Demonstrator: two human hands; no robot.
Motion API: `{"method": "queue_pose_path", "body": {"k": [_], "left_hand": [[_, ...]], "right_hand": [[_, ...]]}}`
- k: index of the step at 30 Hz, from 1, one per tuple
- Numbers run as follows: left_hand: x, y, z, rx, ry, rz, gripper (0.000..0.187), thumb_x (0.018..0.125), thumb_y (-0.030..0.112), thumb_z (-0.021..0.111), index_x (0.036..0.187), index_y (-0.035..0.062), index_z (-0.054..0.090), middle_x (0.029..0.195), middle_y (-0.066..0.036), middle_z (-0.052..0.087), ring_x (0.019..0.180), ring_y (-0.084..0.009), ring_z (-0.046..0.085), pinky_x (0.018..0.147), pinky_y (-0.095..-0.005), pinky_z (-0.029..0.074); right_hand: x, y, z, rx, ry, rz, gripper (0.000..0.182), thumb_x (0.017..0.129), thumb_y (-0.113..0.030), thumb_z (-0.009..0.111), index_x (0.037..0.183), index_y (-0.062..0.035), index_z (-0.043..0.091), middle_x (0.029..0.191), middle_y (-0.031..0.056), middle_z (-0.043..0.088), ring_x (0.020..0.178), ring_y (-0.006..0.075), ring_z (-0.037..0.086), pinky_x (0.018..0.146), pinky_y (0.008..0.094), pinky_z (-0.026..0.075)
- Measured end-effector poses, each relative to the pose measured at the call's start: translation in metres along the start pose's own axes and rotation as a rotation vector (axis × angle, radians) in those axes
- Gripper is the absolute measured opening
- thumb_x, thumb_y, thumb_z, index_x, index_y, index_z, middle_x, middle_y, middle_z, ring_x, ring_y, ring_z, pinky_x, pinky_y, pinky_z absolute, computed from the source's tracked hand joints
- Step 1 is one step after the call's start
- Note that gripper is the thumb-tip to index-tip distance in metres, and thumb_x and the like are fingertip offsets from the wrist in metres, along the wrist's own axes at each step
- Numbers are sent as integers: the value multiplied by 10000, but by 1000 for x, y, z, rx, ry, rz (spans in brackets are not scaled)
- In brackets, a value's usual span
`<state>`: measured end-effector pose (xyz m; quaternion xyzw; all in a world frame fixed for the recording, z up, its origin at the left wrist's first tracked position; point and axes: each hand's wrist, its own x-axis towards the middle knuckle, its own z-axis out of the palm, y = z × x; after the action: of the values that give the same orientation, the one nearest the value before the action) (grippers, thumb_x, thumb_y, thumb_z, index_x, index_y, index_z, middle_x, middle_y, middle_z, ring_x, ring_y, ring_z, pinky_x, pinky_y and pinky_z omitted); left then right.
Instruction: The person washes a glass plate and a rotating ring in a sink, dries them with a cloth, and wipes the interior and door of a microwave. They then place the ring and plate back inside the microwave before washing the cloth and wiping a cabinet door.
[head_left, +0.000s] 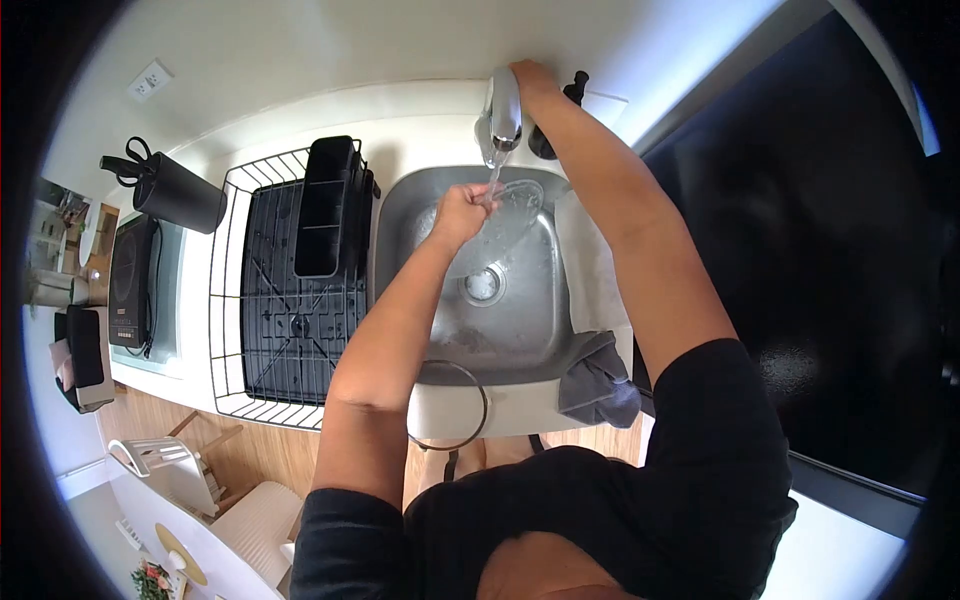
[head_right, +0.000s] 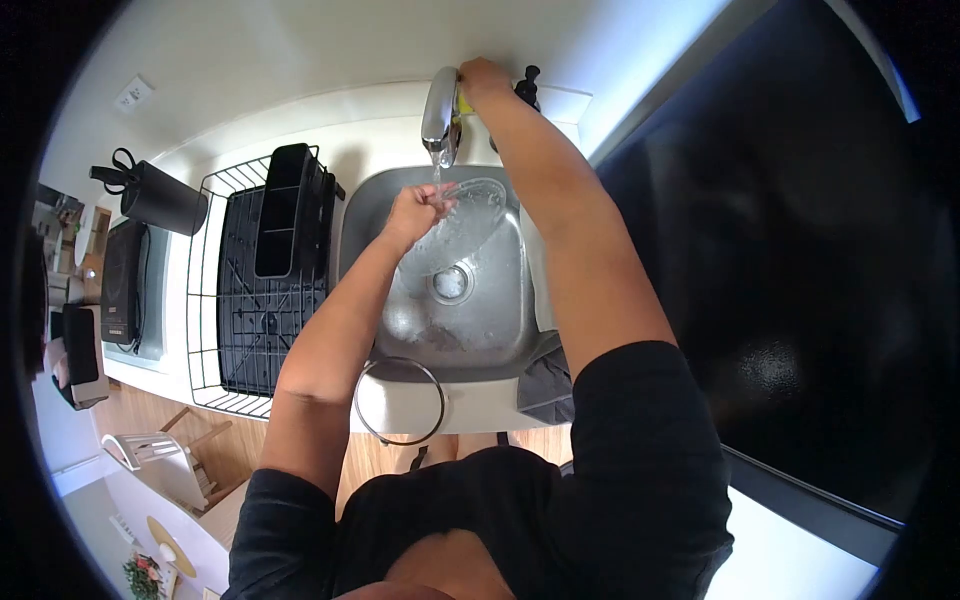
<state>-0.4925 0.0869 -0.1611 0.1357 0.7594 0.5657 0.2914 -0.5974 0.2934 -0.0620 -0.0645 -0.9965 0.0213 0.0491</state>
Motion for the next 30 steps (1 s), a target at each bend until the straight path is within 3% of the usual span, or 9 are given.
{"method": "queue_pose_path", "body": {"k": [6, 8, 10, 12, 15, 22, 24, 26, 30], "left_hand": [[0, -6, -4, -231, 8, -49, 318, 774, 11, 627, 1087, 67, 648, 877, -56, 685, 772, -73, 596, 674, -210, 459], [-2, -18, -3, -157, 100, -39, 323, 769, -18, 619, 1085, 43, 642, 847, -55, 679, 704, -83, 601, 607, -213, 464], [-15, -9, -6, -264, 195, -163, 324, 772, -16, 606, 1089, 46, 638, 802, -62, 663, 596, -89, 585, 506, -222, 452], [-22, -16, -7, -293, 255, -214, 332, 776, -16, 597, 1101, 45, 627, 786, -62, 653, 557, -93, 570, 467, -227, 437], [-32, -25, -10, -357, 320, -290, 382, 791, -33, 532, 1164, 41, 570, 817, -68, 650, 551, -118, 578, 456, -239, 456], [-50, -42, -9, -539, 330, -335, 395, 813, -51, 485, 1199, 24, 517, 866, -82, 651, 615, -158, 630, 501, -251, 509], [-55, -45, -8, -616, 330, -323, 377, 806, -68, 483, 1171, 13, 533, 866, -96, 650, 604, -158, 625, 490, -250, 505], [-51, -54, -7, -654, 320, -335, 355, 821, -61, 483, 1169, -2, 518, 906, -102, 646, 670, -175, 640, 544, -261, 528], [-43, -65, -10, -753, 258, -246, 321, 837, -35, 493, 1156, -11, 518, 923, -99, 645, 742, -190, 645, 603, -281, 542]], "right_hand": [[-36, -2, -32, 33, 82, 107, 188, 790, -154, 545, 849, -44, 684, 917, 178, 652, 848, 351, 630, 766, 403, 510], [-89, -15, -46, 310, 110, 135, 179, 778, -139, 555, 822, -18, 678, 895, 179, 653, 801, 322, 642, 761, 370, 516], [-116, -9, -3, 639, -195, -35, 217, 804, -172, 587, 815, 37, 646, 807, 190, 655, 763, 294, 656, 738, 329, 538], [-146, -31, 32, 1476, -547, 496, 318, 854, -234, 589, 891, 81, 603, 864, 211, 634, 790, 297, 647, 751, 357, 552], [-154, -60, 64, 1775, -626, 676, 409, 889, -275, 560, 952, 130, 551, 909, 251, 603, 828, 338, 631, 763, 421, 554], [-127, -74, 54, 1517, -1018, 501, 414, 918, -238, 505, 1025, 162, 521, 1020, 272, 585, 959, 352, 602, 861, 402, 515], [-129, -79, 38, 1462, -1116, 423, 364, 915, -168, 484, 1064, 163, 512, 1079, 280, 564, 1003, 340, 587, 892, 379, 498], [-135, -82, 19, 1313, -1255, 118, 322, 865, -38, 456, 1117, 160, 491, 1141, 274, 538, 1061, 323, 557, 926, 377, 471], [-138, -83, 3, 1336, -1342, 40, 408, 781, 66, 419, 1179, 149, 460, 1188, 262, 516, 1115, 317, 522, 955, 386, 441]]}}
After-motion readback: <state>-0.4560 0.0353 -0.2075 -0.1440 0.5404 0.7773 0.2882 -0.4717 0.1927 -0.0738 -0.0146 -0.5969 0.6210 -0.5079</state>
